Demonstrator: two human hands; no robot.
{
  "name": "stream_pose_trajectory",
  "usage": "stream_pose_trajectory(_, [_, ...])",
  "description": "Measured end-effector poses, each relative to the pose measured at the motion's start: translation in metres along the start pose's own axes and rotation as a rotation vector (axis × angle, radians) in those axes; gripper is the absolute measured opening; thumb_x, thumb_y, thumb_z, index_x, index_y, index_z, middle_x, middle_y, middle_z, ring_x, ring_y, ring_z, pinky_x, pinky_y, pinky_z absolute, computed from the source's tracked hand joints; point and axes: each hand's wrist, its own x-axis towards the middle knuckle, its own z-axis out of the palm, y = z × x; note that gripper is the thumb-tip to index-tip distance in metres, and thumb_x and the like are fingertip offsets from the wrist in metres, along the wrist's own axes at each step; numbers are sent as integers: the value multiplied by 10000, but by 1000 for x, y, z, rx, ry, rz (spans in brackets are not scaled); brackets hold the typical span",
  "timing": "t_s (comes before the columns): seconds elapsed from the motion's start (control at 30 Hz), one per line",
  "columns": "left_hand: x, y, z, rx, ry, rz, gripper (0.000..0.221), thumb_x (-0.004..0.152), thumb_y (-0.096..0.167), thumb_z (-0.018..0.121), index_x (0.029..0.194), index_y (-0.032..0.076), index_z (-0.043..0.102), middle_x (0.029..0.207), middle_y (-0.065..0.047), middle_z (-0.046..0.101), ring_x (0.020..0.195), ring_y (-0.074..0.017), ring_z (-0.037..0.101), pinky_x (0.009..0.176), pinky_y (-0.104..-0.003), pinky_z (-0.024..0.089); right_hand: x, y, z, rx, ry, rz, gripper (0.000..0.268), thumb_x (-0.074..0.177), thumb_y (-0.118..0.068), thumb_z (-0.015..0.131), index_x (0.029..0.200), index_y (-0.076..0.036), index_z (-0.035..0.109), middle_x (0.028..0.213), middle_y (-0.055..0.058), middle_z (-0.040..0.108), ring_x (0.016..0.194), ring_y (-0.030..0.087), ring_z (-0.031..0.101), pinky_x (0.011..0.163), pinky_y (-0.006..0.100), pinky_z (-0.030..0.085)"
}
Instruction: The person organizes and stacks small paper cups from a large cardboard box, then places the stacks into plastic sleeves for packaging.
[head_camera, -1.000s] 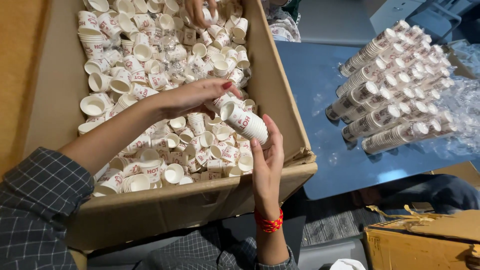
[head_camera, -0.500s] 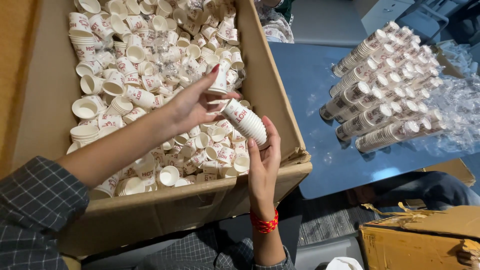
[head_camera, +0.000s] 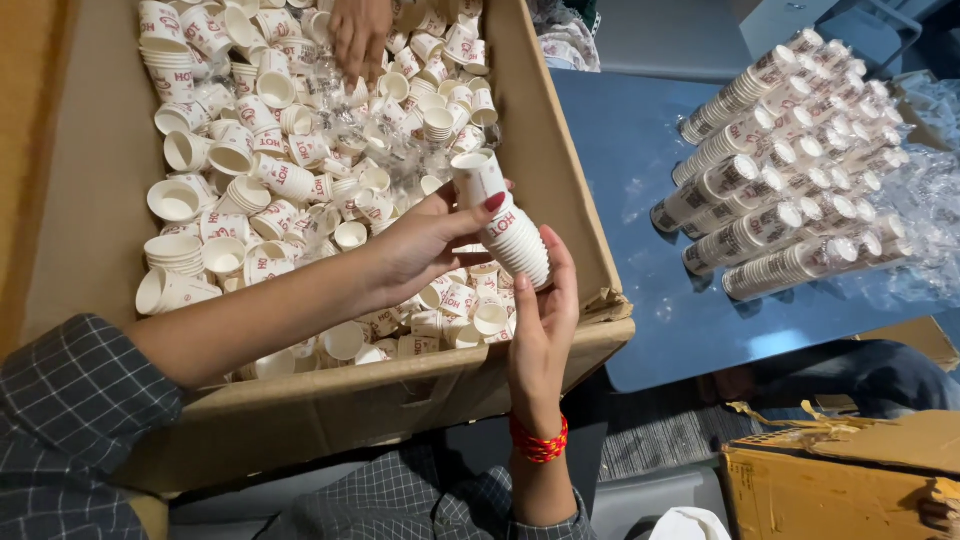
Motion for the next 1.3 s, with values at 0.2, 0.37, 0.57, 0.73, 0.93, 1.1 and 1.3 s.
stream_pose_trajectory(0.2, [2,-15,-4,70,-43,-59,647,875,431,710,1409,100,556,1306,-65,644,1204,-170,611,967,-370,523,1,1,-2,191,-12,31,543,1013,47,530,1534,74,379,1514,170,492,1388,225,512,1190,359,398])
stream_pose_trajectory(0.37, [18,-3,-32,319,-144,-53,782,785,375,832,1434,84,507,1365,-105,630,1253,-215,599,993,-368,524,0,-2,-2,301,-12,68,559,1028,34,546,1553,69,356,1495,183,512,1360,221,541,1174,355,439])
stream_pose_trajectory(0.57, [42,-50,-133,1256,-230,-127,836,743,389,888,1446,161,497,1325,-165,640,1173,-297,653,981,-411,528,-2,1,-2,282,-9,46,563,1040,19,568,1560,64,357,1488,180,526,1338,216,555,1151,349,461])
stream_pose_trajectory(0.73, [49,-156,-230,1786,-287,-245,754,734,445,893,1354,139,591,1214,-179,735,1119,-331,702,929,-424,562,-1,0,0,277,-13,29,556,1046,20,570,1561,59,364,1499,171,518,1359,211,541,1181,352,438])
stream_pose_trajectory(0.93, [15,-159,-210,1414,-186,-277,921,796,364,843,1519,264,280,1025,-203,620,933,-336,688,819,-451,559,-2,-1,1,219,6,23,553,1045,20,562,1558,62,361,1516,172,499,1373,214,524,1193,357,417])
stream_pose_trajectory(1.1, [25,-150,-221,1398,-217,-124,407,728,304,817,1061,179,619,907,-79,722,883,-271,711,786,-452,540,-3,-2,3,193,1,14,544,1051,23,554,1556,68,359,1524,171,491,1385,215,514,1210,363,403])
stream_pose_trajectory(1.3, [40,3,-167,1107,-364,-523,369,881,435,729,780,105,600,831,0,708,838,-124,709,698,-319,535,-1,2,3,121,-6,-3,532,1046,43,521,1554,61,363,1553,172,467,1423,228,488,1235,372,371])
